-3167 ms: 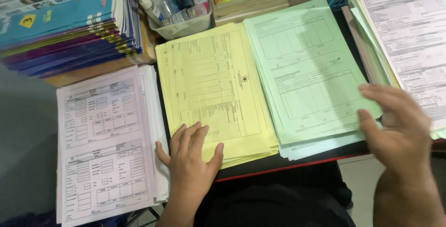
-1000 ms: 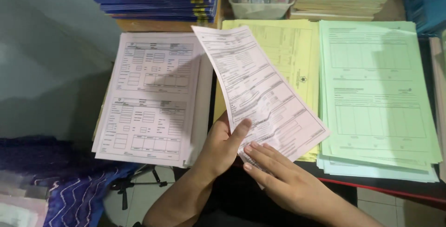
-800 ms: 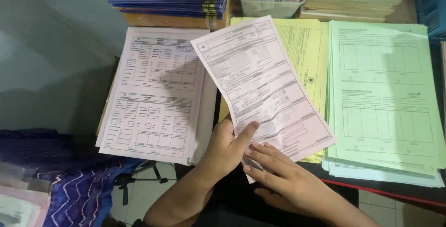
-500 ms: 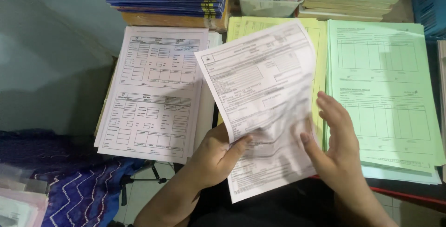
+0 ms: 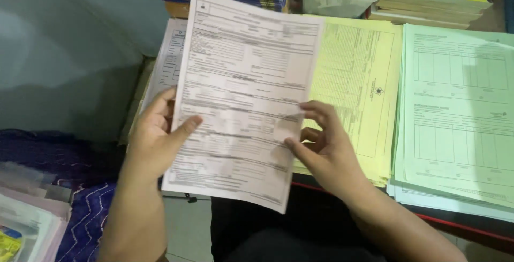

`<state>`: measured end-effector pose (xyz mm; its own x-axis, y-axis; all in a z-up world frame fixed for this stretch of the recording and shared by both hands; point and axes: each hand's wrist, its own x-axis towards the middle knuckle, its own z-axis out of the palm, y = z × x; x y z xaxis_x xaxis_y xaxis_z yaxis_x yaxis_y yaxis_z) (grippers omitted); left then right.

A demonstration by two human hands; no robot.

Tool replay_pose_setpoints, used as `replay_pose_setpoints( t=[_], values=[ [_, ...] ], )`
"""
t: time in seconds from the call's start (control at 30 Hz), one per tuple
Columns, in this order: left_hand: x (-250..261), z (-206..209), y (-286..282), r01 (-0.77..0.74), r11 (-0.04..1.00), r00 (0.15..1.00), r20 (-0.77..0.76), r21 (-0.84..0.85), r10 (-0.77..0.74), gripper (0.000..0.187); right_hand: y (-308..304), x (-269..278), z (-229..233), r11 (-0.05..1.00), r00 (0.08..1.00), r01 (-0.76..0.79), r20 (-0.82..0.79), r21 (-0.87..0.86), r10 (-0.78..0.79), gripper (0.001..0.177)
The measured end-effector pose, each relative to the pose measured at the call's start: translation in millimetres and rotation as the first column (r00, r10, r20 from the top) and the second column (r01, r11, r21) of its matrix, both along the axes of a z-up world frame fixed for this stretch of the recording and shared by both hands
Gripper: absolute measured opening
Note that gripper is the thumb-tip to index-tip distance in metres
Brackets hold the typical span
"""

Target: Sorting and organizing various colored paper forms into distinct stacks

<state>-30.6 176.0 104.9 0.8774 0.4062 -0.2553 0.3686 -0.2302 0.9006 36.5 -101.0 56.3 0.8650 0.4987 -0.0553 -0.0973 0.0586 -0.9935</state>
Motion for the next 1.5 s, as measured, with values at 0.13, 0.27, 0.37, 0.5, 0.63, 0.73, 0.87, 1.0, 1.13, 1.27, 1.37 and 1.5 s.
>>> replay_pose_setpoints(
  t=[0.13,0.27,0.37,0.5,0.63,0.73,0.87,1.0,1.13,1.27,1.37,1.5],
  values=[
    [15.0,34.7,26.5,-0.083,0.985,0.989,-0.110,0.152,0.101,0.068,36.2,-13.1,2.2,0.964,0.949,-0.153,0.239,-0.219,0.205,0.046],
    [27.1,35.1,52.2,0.001,0.967,0.979,-0.197,0.255,0.050,0.064,61.0,-19.6,-6.2,0.919,0.895,-0.259,0.284,-0.296,0.343,0.056],
    [33.1,22.2,67.5,0.087,0.939,0.975,-0.221,0.334,-0.011,0.062,70.5,-22.1,-11.5,0.871,0.863,-0.275,0.294,-0.407,0.410,0.056],
    [35.2,7.6,79.8,0.153,0.865,0.978,-0.201,0.479,-0.061,0.060,74.3,-21.9,-27.8,0.876,0.729,-0.097,0.565,-0.473,0.386,0.055],
    [31.8,-21.9,97.7,0.195,0.737,0.979,-0.170,0.647,-0.110,0.057,74.9,-21.1,-35.1,0.853,0.634,0.009,0.662,-0.522,0.398,0.052],
    [32.8,-25.7,96.7,0.191,0.783,0.960,-0.280,0.592,-0.022,0.072,75.8,-20.2,-34.4,0.794,0.626,0.030,0.630,-0.608,0.459,0.052],
    [35.7,9.0,65.9,0.209,0.871,0.898,-0.440,0.444,0.008,0.055,76.6,-20.9,-40.6,0.778,0.593,0.031,0.638,-0.628,0.491,0.050],
    [31.6,-3.4,72.8,0.201,0.862,0.927,-0.374,0.465,-0.014,0.050,78.0,-22.6,-44.2,0.793,0.503,0.137,0.732,-0.593,0.460,0.051],
    [31.8,1.6,66.2,0.168,0.879,0.924,-0.383,0.446,0.018,0.069,74.9,-22.3,-41.6,0.756,0.500,0.088,0.685,-0.648,0.529,0.069],
    [34.2,12.0,55.9,0.191,0.883,0.890,-0.455,0.429,0.028,0.058,76.9,-23.1,-46.9,0.775,0.490,0.113,0.713,-0.622,0.501,0.068],
    [34.4,-4.6,66.2,0.200,0.859,0.924,-0.382,0.471,-0.006,0.055,76.3,-23.1,-48.1,0.768,0.486,0.134,0.717,-0.627,0.500,0.066],
    [35.7,-10.4,68.9,0.159,0.848,0.943,-0.332,0.506,0.021,0.065,68.9,-26.1,-39.7,0.763,0.492,0.139,0.712,-0.632,0.500,0.067]
  ],
)
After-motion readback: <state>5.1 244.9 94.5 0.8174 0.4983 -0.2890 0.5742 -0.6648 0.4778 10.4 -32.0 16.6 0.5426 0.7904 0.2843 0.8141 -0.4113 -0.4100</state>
